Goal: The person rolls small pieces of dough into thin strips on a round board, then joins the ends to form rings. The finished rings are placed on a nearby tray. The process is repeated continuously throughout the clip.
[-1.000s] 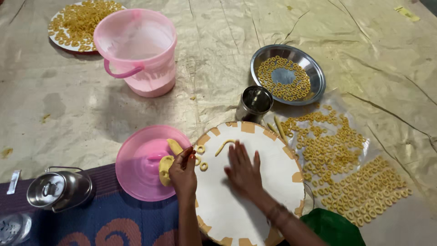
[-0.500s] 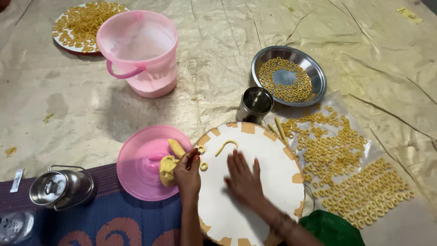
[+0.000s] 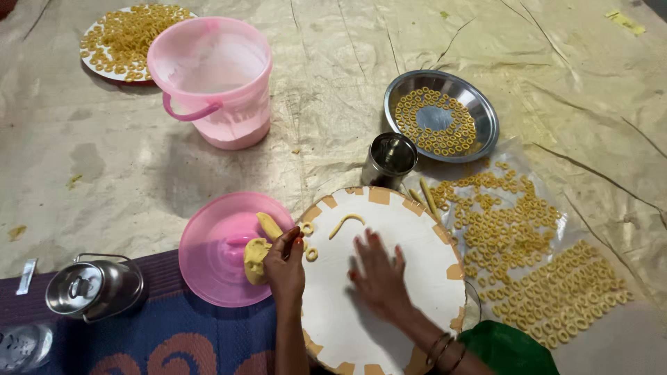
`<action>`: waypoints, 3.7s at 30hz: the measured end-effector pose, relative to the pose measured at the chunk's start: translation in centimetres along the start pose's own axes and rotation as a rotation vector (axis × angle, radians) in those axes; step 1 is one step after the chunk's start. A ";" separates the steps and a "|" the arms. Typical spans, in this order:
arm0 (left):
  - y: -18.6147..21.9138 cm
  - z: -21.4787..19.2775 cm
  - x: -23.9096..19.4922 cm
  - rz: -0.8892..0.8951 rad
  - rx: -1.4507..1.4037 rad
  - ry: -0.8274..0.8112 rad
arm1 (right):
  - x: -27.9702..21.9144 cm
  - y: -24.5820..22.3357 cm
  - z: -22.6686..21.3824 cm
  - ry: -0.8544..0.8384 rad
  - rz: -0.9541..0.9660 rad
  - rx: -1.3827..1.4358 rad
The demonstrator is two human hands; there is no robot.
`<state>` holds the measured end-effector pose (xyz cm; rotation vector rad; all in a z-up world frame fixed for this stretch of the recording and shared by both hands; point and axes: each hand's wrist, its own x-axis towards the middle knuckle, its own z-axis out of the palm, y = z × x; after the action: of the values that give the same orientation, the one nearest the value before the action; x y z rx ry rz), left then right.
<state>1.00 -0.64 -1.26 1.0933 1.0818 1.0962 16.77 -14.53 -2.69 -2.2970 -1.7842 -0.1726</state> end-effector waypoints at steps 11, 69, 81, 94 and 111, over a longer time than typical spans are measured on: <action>-0.2 -0.3 0.6 -0.069 -0.002 0.027 | 13.2 12.2 0.6 -0.180 0.343 -0.263; 3.9 -5.0 0.5 0.185 -0.370 0.547 | 24.7 -20.4 2.5 0.405 -0.819 0.232; 2.5 -6.0 0.7 0.036 -0.796 0.798 | 23.1 -29.7 8.6 0.258 -0.850 0.153; 1.2 -6.3 1.3 0.025 -0.761 0.761 | 21.7 -25.2 4.9 -0.099 -0.618 0.425; -2.2 0.8 1.3 -0.059 -0.490 0.119 | -2.3 6.2 -1.8 0.169 0.408 0.530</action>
<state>2.21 0.28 -3.48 0.6107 0.8646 1.3045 22.27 -18.58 -2.14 -2.1120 -1.0813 0.1556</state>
